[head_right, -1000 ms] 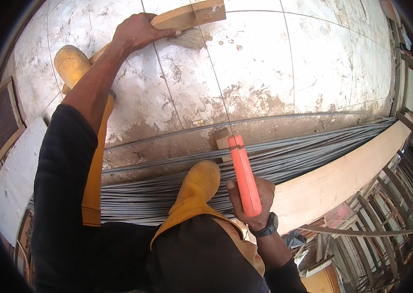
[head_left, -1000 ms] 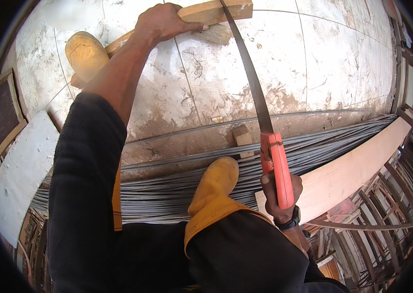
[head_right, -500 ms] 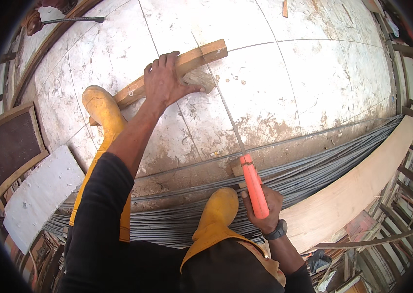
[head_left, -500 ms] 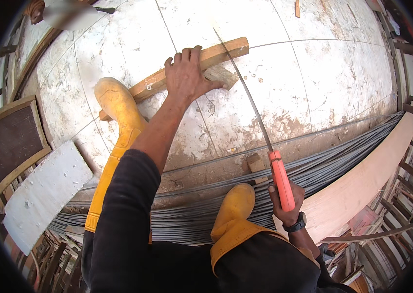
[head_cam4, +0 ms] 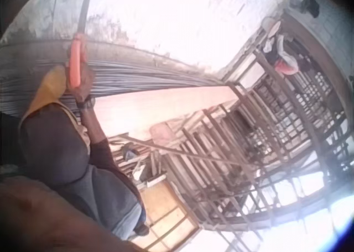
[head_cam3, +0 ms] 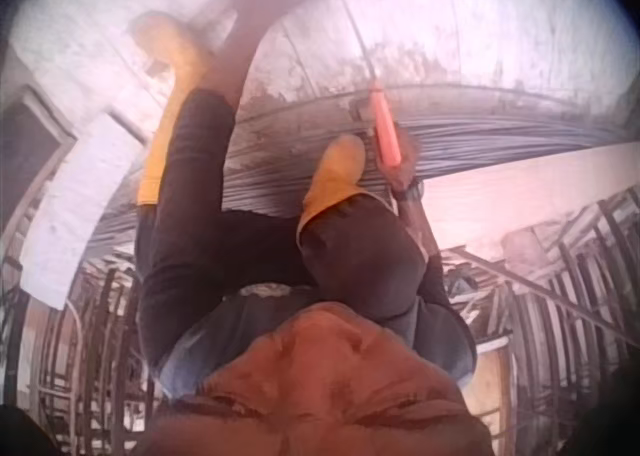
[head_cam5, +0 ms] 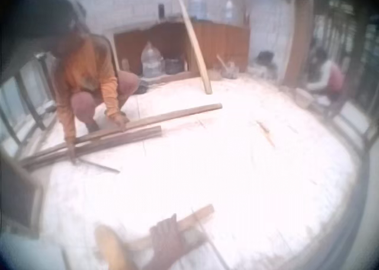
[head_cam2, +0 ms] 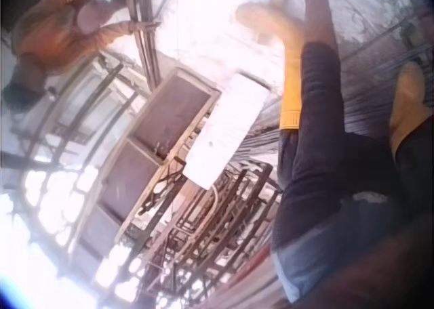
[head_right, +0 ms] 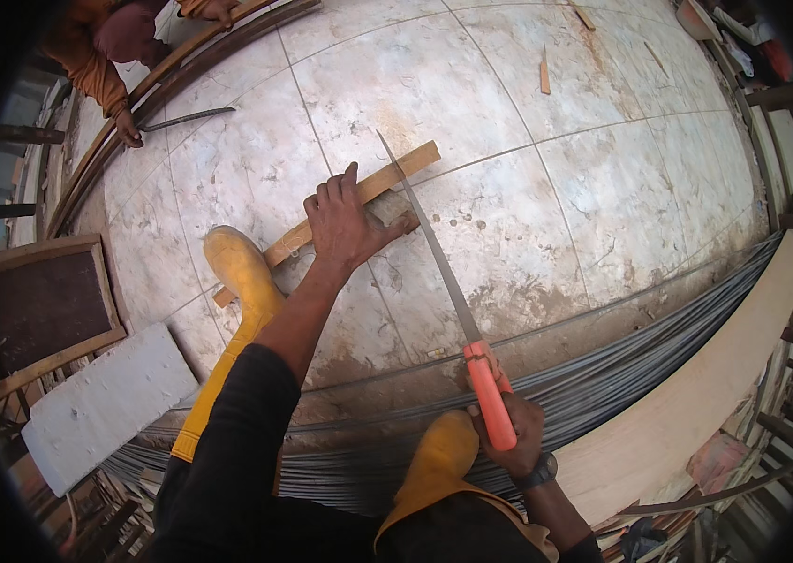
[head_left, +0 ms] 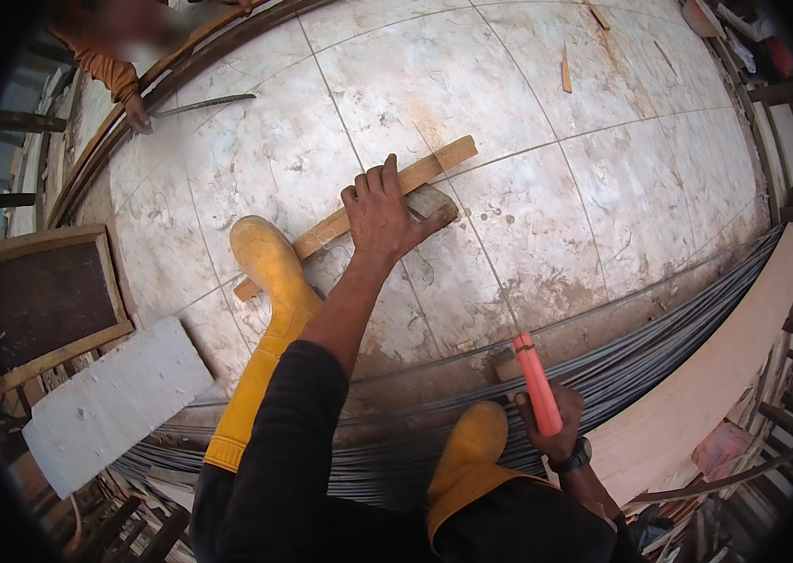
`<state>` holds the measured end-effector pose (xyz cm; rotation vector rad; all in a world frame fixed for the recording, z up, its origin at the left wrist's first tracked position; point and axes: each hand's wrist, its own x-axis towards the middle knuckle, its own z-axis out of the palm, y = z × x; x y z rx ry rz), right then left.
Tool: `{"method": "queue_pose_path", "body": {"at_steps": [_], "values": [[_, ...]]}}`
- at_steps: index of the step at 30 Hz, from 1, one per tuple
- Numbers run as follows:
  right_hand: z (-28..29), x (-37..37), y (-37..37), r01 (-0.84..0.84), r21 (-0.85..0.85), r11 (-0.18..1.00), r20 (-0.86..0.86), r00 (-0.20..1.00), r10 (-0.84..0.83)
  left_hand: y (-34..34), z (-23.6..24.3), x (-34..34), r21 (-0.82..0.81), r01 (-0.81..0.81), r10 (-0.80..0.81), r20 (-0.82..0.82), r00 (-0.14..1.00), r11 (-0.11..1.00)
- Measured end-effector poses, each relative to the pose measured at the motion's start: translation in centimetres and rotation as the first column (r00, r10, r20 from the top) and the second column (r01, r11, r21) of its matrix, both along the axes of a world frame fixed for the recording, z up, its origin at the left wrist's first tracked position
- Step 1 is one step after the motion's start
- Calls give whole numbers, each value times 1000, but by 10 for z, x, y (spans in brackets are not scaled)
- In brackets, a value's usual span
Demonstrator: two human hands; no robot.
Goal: The person saws a wooden plank by hand and later uses a measuring tape and pencil to mark another wooden piece.
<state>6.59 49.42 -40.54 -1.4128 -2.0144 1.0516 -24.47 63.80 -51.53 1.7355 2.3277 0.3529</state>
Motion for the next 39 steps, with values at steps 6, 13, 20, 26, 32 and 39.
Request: {"method": "queue_pose_path", "body": {"at_steps": [6, 13, 20, 26, 32, 39], "values": [[-5, 4, 5, -11, -6, 1000, -36, 999, 11, -14, -8, -32, -151, 69, -73, -20, 997, 986], [3, 13, -1, -40, 136, 990, -13, 999, 42, -6, -43, -70, -135, 9, -2, 56, 998, 991], [-66, -3, 44, 141, 288, 947, 209, 956, -206, 9, -2, -104, -76, -91, 102, 157, 982, 993], [-137, 6, 90, -26, 272, 962, 404, 910, -90, 12, 17, -108, -116, 1, 29, 252, 967, 993], [-130, -93, 124, -133, 96, 986, 337, 937, 93, 2, 28, -119, -181, -62, 105, 239, 965, 982], [-179, -183, 193, 15, -59, 998, 48, 999, -12, 11, 22, -106, -154, -52, 95, 286, 953, 987]]}}
